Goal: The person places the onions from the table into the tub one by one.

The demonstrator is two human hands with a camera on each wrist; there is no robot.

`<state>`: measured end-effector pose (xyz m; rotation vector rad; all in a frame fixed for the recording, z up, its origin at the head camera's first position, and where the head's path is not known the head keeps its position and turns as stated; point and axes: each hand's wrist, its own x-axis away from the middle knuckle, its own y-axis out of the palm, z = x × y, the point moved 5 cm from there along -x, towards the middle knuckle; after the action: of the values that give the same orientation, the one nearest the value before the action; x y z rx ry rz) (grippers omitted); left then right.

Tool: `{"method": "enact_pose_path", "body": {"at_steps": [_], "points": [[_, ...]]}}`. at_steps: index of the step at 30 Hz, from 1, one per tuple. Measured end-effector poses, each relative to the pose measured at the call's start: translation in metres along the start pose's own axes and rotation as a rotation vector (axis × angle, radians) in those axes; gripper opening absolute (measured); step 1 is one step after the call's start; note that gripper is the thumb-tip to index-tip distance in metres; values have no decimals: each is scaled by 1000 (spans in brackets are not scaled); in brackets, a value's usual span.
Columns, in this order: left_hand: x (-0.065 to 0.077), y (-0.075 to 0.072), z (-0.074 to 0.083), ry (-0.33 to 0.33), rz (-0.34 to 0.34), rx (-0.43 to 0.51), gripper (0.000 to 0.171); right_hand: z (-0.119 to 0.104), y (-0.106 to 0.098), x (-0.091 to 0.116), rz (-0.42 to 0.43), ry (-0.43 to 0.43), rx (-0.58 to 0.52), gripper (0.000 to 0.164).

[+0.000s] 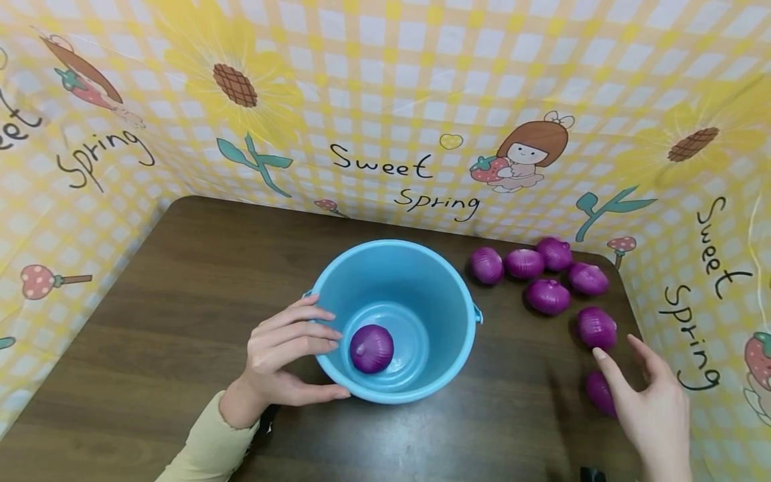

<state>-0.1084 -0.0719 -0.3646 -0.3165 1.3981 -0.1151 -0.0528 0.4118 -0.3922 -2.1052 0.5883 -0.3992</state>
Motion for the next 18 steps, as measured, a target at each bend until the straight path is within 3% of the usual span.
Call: {"method": "enact_pose_path", "body": {"at_steps": [10,18], "points": [[1,0,0,6,-7,-4,49,15,9,-6,-10,6,50,81],[1,-1,0,1,-7,-3,48,29,19,-11,-75,29,75,86]]}}
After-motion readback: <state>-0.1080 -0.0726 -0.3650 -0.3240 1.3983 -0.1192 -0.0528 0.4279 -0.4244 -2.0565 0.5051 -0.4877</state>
